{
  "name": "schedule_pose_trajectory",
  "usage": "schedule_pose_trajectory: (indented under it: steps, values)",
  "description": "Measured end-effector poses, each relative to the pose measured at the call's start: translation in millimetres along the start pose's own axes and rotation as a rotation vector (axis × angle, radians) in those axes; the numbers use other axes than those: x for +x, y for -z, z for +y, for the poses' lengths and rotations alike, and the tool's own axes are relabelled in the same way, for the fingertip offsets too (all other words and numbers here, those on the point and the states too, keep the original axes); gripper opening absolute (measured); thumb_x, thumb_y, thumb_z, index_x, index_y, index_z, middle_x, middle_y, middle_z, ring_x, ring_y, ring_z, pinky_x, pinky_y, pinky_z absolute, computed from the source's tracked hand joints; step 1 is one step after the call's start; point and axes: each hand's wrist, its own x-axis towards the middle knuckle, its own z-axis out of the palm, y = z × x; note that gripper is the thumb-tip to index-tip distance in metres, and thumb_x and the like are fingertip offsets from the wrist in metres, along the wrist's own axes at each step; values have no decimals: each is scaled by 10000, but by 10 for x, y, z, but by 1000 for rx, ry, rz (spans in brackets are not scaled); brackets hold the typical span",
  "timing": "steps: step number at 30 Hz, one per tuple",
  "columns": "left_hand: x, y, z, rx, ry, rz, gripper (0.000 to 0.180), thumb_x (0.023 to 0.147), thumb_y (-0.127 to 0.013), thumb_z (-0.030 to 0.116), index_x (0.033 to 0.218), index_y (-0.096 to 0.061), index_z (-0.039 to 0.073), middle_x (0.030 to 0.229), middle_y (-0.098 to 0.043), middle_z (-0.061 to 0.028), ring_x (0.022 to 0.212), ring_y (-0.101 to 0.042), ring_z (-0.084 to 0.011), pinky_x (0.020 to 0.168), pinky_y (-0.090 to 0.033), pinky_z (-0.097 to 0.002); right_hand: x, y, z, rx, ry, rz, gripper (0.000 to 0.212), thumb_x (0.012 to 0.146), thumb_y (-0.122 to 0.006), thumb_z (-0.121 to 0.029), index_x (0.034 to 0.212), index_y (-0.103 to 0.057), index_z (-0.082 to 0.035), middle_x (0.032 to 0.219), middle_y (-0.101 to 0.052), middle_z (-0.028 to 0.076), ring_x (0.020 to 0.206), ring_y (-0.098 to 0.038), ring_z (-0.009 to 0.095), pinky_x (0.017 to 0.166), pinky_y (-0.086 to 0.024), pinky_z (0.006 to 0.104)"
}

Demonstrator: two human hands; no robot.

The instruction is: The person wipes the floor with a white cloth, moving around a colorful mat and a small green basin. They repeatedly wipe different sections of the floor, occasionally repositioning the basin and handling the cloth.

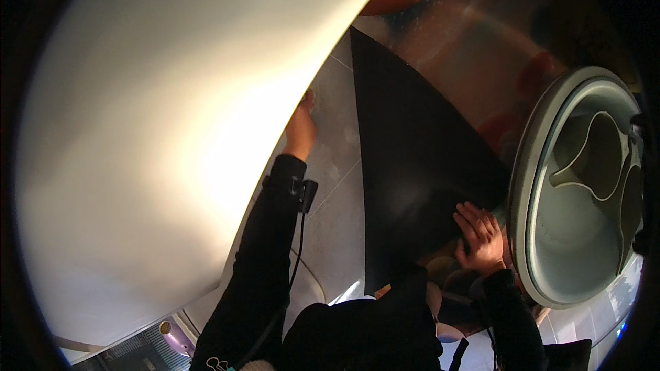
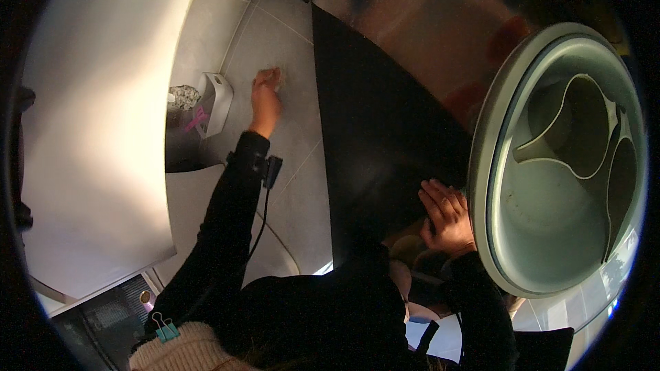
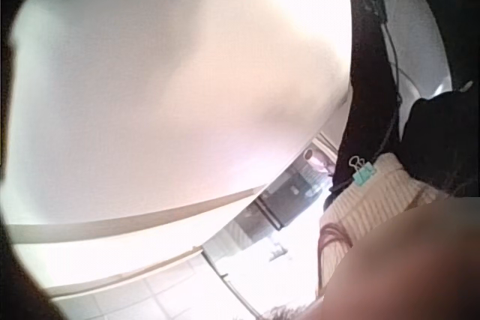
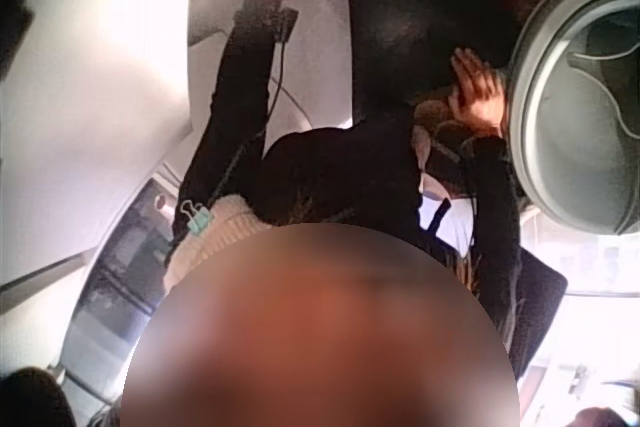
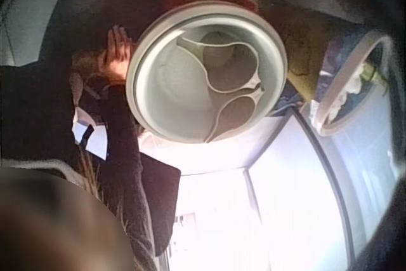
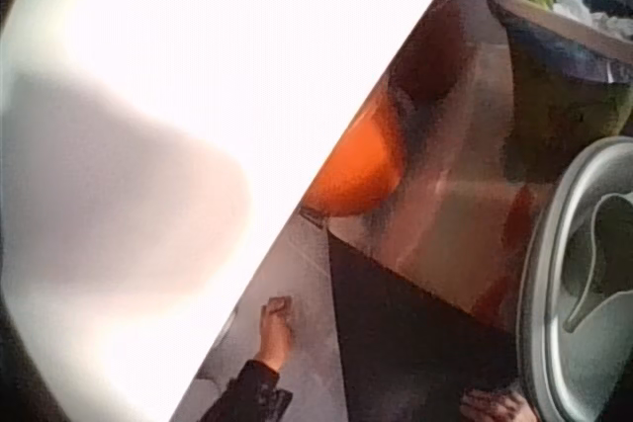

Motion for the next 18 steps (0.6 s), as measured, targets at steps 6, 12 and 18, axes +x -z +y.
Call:
schedule_pose_trajectory:
  steps: [6,12,18]
  values:
    - [400,32,-118,116,75,-150,571,714,-461,-192,1223,-639,-2,1202,-615,-190,1134,-556,-336,1003,-432,-376,-17,28,-15,-30,-12,-36,600,686,-633,-115,1278,-571,-40,1400,-512,115,1327,-464,285,1077,-375,490]
    - [-1151,328,-183,-283,68,-173,522,846,-434,-168,1243,-656,89,1218,-609,-132,1108,-585,-269,979,-478,-343,11,6,-20,20,13,57,551,689,-615,-92,1237,-602,-38,1377,-535,111,1323,-468,284,1070,-381,488]
    - [-1441,535,-657,-578,919,303,386,949,-448,12,1319,-555,-10,1302,-550,-172,1127,-575,-268,947,-489,-348,5,20,-33,20,-23,33,541,689,-616,-97,1227,-611,-35,1377,-539,108,1323,-470,283,1074,-377,485]
